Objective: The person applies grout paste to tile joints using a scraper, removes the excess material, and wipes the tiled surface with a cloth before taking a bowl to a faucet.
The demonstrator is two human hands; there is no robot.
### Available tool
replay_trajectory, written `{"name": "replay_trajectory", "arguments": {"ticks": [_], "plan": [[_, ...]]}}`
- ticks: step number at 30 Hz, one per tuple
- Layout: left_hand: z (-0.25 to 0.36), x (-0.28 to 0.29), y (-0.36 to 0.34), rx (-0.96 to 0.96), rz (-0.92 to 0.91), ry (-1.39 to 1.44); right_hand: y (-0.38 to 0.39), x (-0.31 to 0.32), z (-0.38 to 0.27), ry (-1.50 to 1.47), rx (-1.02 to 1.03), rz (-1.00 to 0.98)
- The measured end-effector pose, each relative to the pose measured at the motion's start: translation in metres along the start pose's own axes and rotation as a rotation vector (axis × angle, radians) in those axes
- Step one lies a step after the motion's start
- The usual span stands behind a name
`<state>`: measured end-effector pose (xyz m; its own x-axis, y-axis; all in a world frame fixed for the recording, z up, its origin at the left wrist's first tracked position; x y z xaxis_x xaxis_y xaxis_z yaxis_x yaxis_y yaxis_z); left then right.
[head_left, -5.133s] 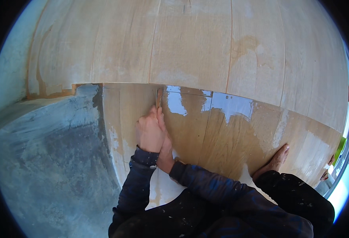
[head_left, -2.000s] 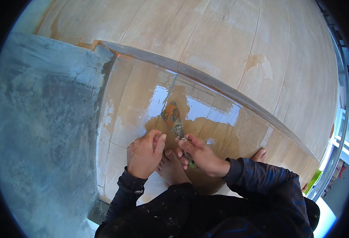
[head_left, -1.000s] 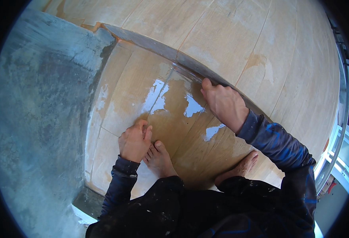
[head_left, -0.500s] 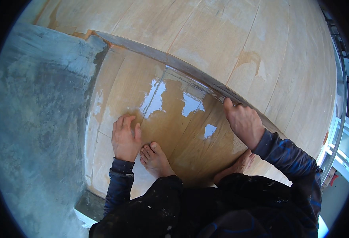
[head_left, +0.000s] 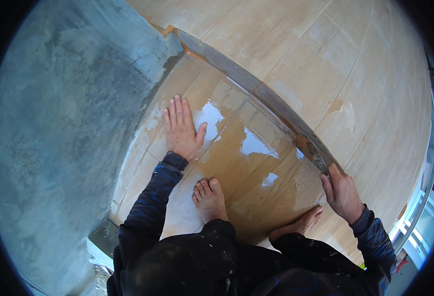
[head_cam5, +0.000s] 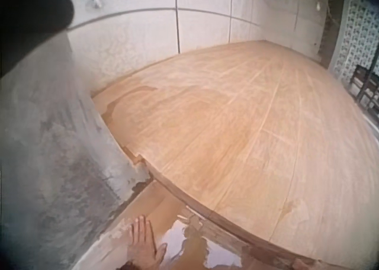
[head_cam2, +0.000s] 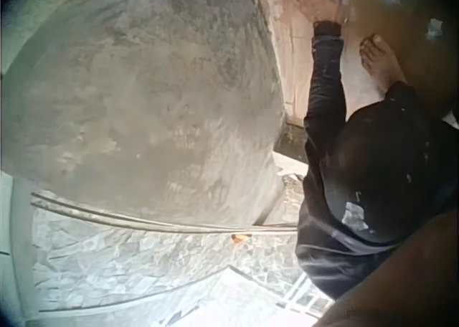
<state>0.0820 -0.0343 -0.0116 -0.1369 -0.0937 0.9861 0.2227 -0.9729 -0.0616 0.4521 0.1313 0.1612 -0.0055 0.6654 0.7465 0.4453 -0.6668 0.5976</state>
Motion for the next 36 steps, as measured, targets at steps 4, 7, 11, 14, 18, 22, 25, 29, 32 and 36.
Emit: {"name": "replay_trajectory", "arguments": {"ticks": [4, 7, 11, 14, 18, 22, 25, 29, 32, 36], "plan": [[0.081, -0.022, -0.071, -0.184, 0.031, 0.137, 0.010, -0.001, -0.007, -0.043, 0.040, 0.005], [0.182, -0.023, -0.076, -0.191, -0.114, 0.149, 0.020, 0.015, -0.016, -0.096, 0.086, 0.013], [0.282, -0.061, 0.037, -0.863, -0.198, 0.689, 0.029, 0.033, -0.041, -0.120, 0.097, -0.114], [0.297, -0.071, 0.066, -1.033, -0.042, 0.914, 0.036, 0.045, -0.025, -0.044, 0.060, -0.095], [0.173, -0.016, 0.022, -0.345, 0.220, 0.681, 0.045, 0.049, -0.008, -0.008, 0.095, -0.122], [0.037, 0.012, -0.038, 0.322, 0.328, 0.289, 0.045, 0.037, -0.005, 0.033, 0.088, -0.165], [0.031, 0.000, -0.061, 0.350, 0.281, 0.152, 0.042, 0.033, -0.020, 0.075, 0.095, -0.223], [0.110, -0.013, -0.062, 0.058, 0.083, 0.231, 0.036, 0.041, -0.024, 0.036, 0.195, -0.131], [0.222, -0.037, -0.028, -0.308, -0.035, 0.342, 0.028, 0.038, -0.060, 0.027, 0.213, -0.151], [0.308, -0.069, 0.004, -0.843, -0.271, 0.896, 0.023, 0.041, -0.068, 0.010, 0.293, -0.090]]}}
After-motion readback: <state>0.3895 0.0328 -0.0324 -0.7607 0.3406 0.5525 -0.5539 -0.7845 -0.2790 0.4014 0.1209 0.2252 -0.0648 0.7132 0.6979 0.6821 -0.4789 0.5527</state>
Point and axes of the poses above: each hand's wrist, its own y-axis away from the middle knuckle, its own x-axis out of the back of the hand, z = x × y, the point moved 4 cm from there along -y, towards the middle knuckle, and after that the axes turned 13 degrees about -x, right-handed, at the moved point
